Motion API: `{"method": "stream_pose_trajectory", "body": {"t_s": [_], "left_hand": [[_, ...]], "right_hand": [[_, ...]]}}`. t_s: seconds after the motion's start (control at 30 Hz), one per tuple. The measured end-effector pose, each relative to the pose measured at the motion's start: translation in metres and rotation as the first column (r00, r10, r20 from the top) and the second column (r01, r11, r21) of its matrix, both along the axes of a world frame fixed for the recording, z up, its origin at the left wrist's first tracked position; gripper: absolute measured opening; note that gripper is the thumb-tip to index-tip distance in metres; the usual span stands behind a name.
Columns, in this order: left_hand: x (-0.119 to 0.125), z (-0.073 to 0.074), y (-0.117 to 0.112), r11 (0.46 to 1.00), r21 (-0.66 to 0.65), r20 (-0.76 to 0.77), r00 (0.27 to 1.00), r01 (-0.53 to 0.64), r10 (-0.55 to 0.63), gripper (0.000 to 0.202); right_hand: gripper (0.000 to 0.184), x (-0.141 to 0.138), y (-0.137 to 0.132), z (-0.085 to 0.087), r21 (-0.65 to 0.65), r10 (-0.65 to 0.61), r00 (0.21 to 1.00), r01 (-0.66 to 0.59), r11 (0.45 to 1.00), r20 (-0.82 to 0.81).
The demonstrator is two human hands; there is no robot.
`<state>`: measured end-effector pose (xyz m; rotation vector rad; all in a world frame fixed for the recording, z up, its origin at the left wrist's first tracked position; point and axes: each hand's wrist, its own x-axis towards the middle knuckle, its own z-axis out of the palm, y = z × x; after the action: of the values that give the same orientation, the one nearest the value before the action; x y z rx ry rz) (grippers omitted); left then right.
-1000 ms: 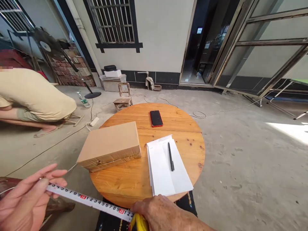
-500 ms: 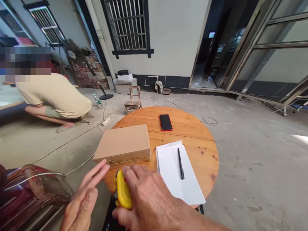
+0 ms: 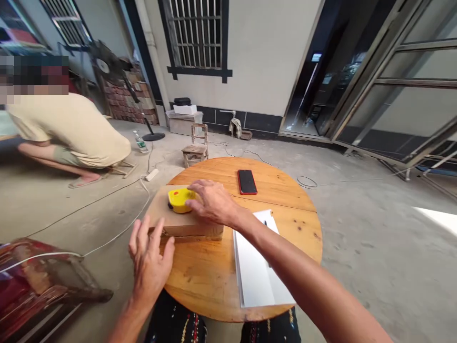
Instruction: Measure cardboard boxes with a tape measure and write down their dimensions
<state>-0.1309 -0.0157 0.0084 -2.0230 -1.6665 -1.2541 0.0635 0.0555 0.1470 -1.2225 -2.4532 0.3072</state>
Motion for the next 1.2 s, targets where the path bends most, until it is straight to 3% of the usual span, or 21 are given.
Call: {"method": "stream_pose_trajectory", "body": {"t_s": [0.07, 0.13, 0.17, 0.3, 0.37, 0.43, 0.53, 0.63, 0.73, 0.83, 0.93, 1.1, 1.2], "left_hand": [[-0.006, -0.002, 0.012, 0.999, 0.026, 0.012, 0.999, 0.045, -0.045, 0.049], [-0.009, -0.002, 0.015, 0.997, 0.026, 0.02, 0.998, 0.067, -0.067, 0.051], [-0.009, -0.001, 0.012, 0.998, 0.026, 0.03, 0.998, 0.057, -0.058, 0.053], [0.02, 0.011, -0.021, 0.998, 0.057, 0.113, 0.993, 0.028, -0.034, 0.062], [0.05, 0.021, -0.041, 0.981, 0.014, 0.092, 0.976, 0.195, -0.195, 0.056], [0.084, 0.029, -0.055, 0.904, -0.079, 0.01, 0.907, 0.421, -0.422, 0.044], [0.13, 0.036, -0.059, 0.728, -0.296, -0.066, 0.747, 0.618, -0.661, 0.028], [0.155, 0.032, -0.049, 0.628, -0.489, -0.064, 0.693, 0.605, -0.718, 0.015], [0.16, 0.02, -0.04, 0.616, -0.551, -0.061, 0.709, 0.563, -0.703, 0.013], [0.156, 0.008, -0.04, 0.617, -0.566, -0.059, 0.72, 0.547, -0.692, 0.017], [0.152, 0.0, -0.041, 0.613, -0.569, -0.063, 0.714, 0.549, -0.697, 0.012], [0.15, -0.003, -0.039, 0.619, -0.555, -0.065, 0.713, 0.555, -0.698, 0.013], [0.151, -0.003, -0.035, 0.625, -0.552, -0.064, 0.719, 0.551, -0.692, 0.011]], "right_hand": [[0.03, 0.04, -0.023, -0.007, -0.028, -0.114, 0.993, 0.113, 0.993, -0.017], [0.028, 0.084, -0.047, -0.025, -0.022, -0.225, 0.965, 0.23, 0.973, 0.132], [0.027, 0.104, -0.059, -0.037, 0.004, -0.26, 0.932, 0.268, 0.963, 0.252], [0.04, 0.157, -0.094, -0.09, 0.064, -0.272, 0.884, 0.268, 0.961, 0.381], [0.038, 0.166, -0.104, -0.108, 0.121, -0.219, 0.876, 0.185, 0.975, 0.43], [0.03, 0.17, -0.108, -0.117, 0.153, -0.174, 0.88, 0.117, 0.981, 0.442], [0.024, 0.176, -0.11, -0.118, 0.171, -0.176, 0.904, 0.117, 0.978, 0.391], [0.025, 0.189, -0.116, -0.112, 0.212, -0.253, 0.914, 0.192, 0.958, 0.317], [0.022, 0.205, -0.131, -0.102, 0.217, -0.45, 0.892, 0.429, 0.877, 0.054], [0.018, 0.212, -0.146, -0.086, 0.007, -0.597, 0.753, 0.623, 0.782, -0.276], [0.026, 0.207, -0.154, -0.072, -0.203, -0.636, 0.654, 0.615, 0.762, -0.411], [0.03, 0.186, -0.15, -0.066, -0.146, -0.579, 0.65, 0.595, 0.791, -0.492], [0.031, 0.172, -0.139, -0.069, -0.269, -0.621, 0.587, 0.577, 0.771, -0.519]]}}
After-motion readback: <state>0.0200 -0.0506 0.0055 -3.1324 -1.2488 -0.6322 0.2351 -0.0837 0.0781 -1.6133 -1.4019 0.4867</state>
